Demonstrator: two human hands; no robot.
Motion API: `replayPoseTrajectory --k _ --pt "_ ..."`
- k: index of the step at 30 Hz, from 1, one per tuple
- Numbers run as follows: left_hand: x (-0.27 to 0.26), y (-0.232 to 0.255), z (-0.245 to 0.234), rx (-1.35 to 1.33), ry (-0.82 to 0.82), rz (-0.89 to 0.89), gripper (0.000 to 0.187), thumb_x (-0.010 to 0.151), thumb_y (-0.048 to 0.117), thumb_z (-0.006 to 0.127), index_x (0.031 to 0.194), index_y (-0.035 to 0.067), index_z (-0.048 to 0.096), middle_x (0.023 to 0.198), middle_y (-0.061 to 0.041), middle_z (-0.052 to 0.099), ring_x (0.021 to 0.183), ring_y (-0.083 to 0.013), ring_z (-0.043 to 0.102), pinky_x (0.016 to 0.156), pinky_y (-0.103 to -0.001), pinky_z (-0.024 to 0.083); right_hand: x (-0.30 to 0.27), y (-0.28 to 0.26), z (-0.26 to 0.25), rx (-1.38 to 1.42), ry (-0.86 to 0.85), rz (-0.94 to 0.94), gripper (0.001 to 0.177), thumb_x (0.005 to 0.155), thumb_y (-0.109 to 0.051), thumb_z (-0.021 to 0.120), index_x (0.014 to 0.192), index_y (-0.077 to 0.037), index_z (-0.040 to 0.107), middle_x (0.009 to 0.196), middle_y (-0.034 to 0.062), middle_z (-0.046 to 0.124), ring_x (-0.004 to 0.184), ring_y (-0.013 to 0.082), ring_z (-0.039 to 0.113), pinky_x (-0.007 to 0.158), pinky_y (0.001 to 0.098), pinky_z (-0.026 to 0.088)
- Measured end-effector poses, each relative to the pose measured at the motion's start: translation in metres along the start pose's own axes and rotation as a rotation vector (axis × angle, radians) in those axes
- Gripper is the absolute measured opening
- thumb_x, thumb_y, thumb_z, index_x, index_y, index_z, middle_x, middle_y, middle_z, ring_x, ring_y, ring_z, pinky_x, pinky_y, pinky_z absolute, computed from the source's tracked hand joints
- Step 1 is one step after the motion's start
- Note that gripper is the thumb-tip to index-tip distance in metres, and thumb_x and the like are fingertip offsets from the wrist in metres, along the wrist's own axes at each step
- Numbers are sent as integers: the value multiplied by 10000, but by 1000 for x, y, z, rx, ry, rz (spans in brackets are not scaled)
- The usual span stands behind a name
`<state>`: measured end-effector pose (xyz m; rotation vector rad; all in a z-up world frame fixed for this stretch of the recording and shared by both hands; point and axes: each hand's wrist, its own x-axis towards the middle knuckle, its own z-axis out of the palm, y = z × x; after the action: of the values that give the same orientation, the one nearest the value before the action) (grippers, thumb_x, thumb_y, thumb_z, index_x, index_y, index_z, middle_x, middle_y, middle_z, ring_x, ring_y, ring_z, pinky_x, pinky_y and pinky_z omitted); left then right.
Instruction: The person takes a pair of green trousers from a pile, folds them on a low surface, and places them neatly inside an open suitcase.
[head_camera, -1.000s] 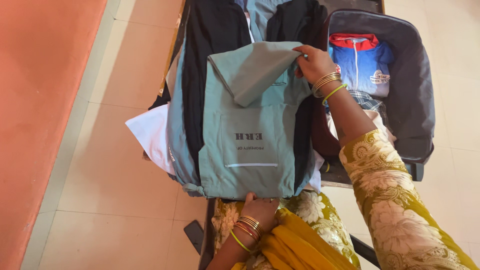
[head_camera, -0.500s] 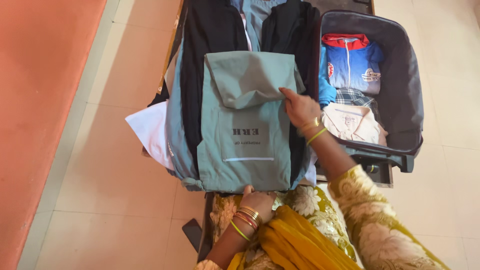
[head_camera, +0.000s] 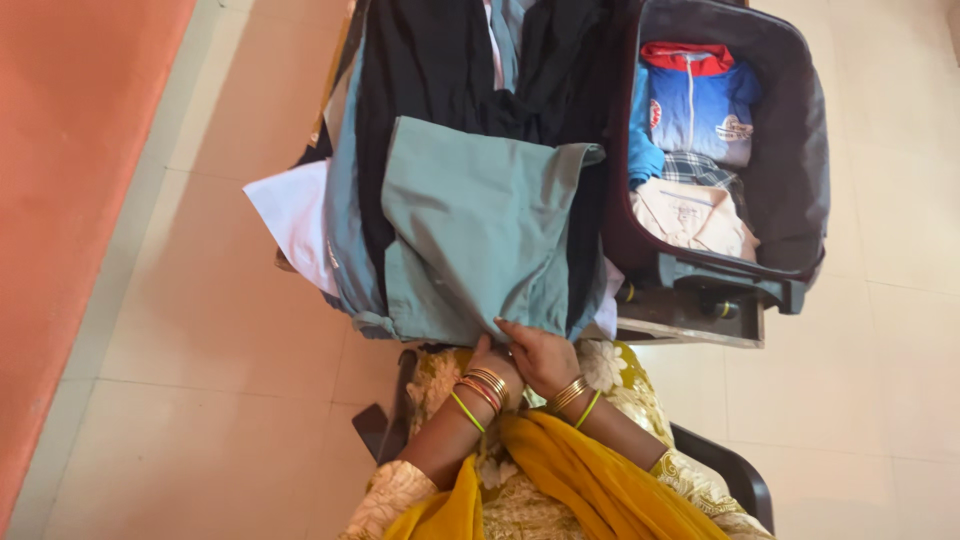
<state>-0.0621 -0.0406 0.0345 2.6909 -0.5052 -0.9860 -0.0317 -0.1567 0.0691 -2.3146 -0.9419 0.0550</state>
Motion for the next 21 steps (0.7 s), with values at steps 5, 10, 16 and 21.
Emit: replayPoseTrajectory --k 5,10,16,21 --pt "-11 26 -13 35 -84 -21 491 949 392 615 1382 163 607 1432 -130 571 1376 -316 474 1166 -648 212 3 -14 -39 -243 -120 51 327 885 -207 645 1205 -232 709 852 47 753 704 288 720 578 432 560" --pt "-45 33 6 -14 101 177 346 1003 238 512 1305 164 663 1235 -108 724 1185 -300 651 1122 -626 333 -1 -14 -45 -476 -204 51 204 941 -223 626 1121 -230 723 742 44 724 652 259 719 538 409 552" --pt "-29 4 27 -152 -4 185 379 931 283 584 1284 177 674 1238 -147 696 1181 -322 643 1090 -542 383 -9 0 -11 -464 -541 -63 215 815 -276 661 983 -150 712 769 89 740 713 277 737 593 421 565" --pt "-12 -7 67 -98 92 248 450 853 305 677 1266 126 677 1310 -168 658 1225 -348 612 988 -512 474 12 9 0 -559 -845 -125 151 899 -188 600 902 -155 747 885 130 753 822 312 735 660 455 575"
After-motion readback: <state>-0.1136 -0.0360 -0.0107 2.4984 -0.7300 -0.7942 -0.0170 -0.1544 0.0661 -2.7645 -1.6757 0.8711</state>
